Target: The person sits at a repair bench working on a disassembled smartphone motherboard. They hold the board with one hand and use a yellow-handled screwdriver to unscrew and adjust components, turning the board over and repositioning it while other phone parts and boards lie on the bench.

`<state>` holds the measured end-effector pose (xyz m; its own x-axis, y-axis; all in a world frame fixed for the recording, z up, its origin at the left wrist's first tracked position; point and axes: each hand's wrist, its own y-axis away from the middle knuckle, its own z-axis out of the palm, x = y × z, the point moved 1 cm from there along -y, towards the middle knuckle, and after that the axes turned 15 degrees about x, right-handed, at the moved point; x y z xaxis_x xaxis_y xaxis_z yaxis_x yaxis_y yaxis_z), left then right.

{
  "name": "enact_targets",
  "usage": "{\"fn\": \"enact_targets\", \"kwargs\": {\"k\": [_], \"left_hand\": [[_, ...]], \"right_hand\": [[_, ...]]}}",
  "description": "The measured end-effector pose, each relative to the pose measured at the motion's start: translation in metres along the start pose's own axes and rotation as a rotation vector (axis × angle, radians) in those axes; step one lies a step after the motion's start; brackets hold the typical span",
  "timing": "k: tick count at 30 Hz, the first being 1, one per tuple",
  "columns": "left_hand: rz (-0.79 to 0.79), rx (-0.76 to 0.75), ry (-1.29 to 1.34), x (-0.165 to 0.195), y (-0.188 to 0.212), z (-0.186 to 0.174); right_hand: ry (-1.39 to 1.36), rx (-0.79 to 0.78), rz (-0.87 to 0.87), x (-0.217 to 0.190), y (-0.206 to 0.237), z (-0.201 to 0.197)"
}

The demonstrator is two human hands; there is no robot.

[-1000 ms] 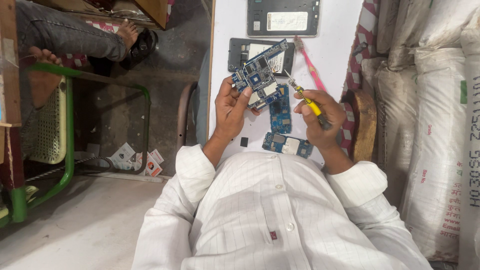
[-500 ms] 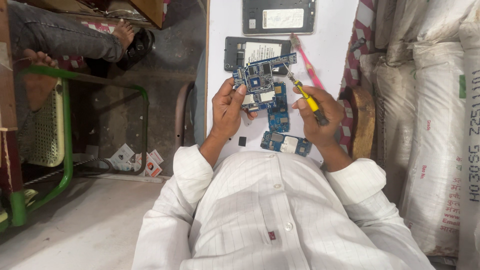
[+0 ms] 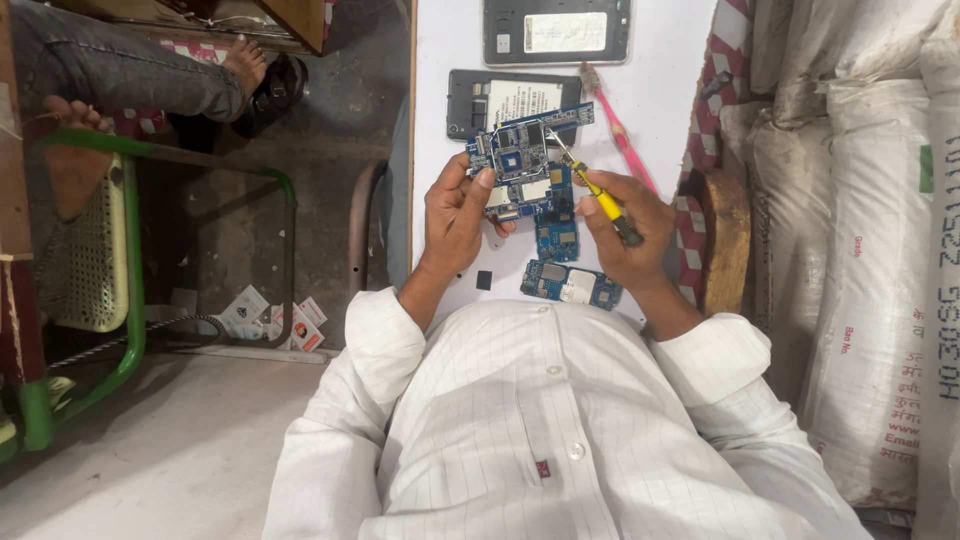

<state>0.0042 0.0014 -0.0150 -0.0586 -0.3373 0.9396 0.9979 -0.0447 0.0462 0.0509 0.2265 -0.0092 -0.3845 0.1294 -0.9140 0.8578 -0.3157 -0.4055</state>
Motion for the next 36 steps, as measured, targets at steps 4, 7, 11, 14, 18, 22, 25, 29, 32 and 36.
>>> {"fn": "enact_targets", "kwargs": {"k": [4, 7, 11, 14, 18, 22, 25, 29, 32, 36], "left_hand": [[0.002, 0.015, -0.033, 0.001, -0.001, 0.001], [-0.003, 0.022, -0.021, 0.001, -0.001, 0.001], [-0.007, 0.028, -0.019, 0.000, 0.000, 0.001], [0.003, 0.040, -0.004, -0.001, -0.001, 0.001], [0.026, 0.034, -0.001, -0.002, -0.001, 0.001], [0.022, 0.030, -0.006, -0.002, -0.001, 0.001], [0.019, 0.026, -0.015, -0.002, -0.001, 0.001], [0.004, 0.039, -0.014, -0.002, -0.001, 0.001], [0.003, 0.058, -0.049, -0.002, 0.000, 0.002], [-0.020, 0.047, -0.097, 0.000, 0.001, 0.005]], "right_hand": [[-0.035, 0.076, 0.060, 0.005, -0.003, 0.000], [-0.057, 0.064, 0.022, 0.007, -0.002, 0.000], [-0.041, 0.065, 0.003, 0.009, -0.002, -0.001], [-0.043, 0.103, 0.020, 0.010, -0.003, -0.002], [-0.043, 0.141, 0.061, 0.009, -0.004, -0.004], [-0.048, 0.105, 0.009, 0.005, -0.003, -0.004], [0.042, 0.064, -0.013, 0.004, -0.002, -0.003], [-0.046, 0.156, 0.070, 0.006, -0.006, -0.003], [-0.037, 0.153, 0.056, 0.004, -0.007, -0.006], [-0.037, 0.044, 0.015, -0.001, -0.004, -0.003]]}}
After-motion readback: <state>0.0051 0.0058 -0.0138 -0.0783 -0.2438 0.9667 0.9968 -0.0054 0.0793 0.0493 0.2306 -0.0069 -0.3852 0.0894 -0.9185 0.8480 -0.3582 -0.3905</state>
